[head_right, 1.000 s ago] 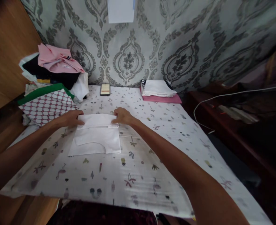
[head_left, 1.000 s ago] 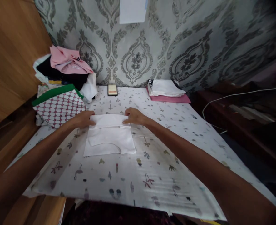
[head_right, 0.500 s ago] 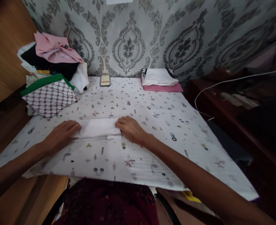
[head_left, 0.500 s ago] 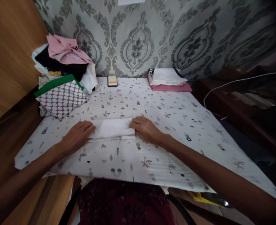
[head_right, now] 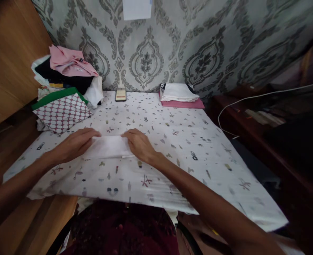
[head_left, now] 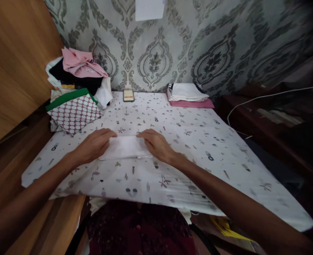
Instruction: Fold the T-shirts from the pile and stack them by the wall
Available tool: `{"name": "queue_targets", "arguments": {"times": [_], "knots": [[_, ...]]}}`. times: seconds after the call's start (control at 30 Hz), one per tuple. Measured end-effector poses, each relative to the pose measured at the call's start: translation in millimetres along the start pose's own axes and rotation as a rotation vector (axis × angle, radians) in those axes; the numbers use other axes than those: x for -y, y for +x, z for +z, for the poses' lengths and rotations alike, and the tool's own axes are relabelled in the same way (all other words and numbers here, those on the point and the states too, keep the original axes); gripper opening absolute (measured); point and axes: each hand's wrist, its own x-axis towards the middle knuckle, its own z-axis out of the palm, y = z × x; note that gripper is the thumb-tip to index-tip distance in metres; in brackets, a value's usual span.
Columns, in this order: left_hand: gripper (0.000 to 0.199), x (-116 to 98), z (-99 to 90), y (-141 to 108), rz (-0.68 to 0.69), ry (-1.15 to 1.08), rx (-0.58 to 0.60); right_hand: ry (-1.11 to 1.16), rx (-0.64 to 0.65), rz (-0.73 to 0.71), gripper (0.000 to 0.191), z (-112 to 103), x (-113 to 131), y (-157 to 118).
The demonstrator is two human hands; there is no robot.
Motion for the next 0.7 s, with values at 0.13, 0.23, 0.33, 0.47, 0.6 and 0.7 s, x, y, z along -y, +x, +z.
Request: {"name": "queue_targets", "arguments": {"times": [0.13,0.23,0.33,0.47,0.6,0.7], "knots": [[0.045,-21.1,45.0,34.1,-0.167,-0.034,-0.100,-0.050,0.044,0.102,0.049,39.0,10.3,26.2],[0.057,-21.2,73.8,37.2,-0.197,0.061,-0.042,-0.093,0.089,0.163,0.053,55.8,3.9,18.9],[0.062,-16.2,79.4,28.7,-0.165,0.096,-0.029,-0.107,0.094,0.199,0.059,52.0,1.2,2.3],[0.061,-0.3,79.5,10.7,-0.199,0.102,-0.059,-0.099,0.132,0.269,0.064,35.9,9.1,-8.6],[0.061,39.2,95.9,-11.7,-0.246,0.075,-0.116,-0.072,0.141,0.360,0.079,21.7,6.8,-9.8],[0.063,63.0,101.3,-25.5,-0.275,0.025,-0.122,-0.042,0.140,0.491,0.096,12.6,-1.0,-11.6]]}}
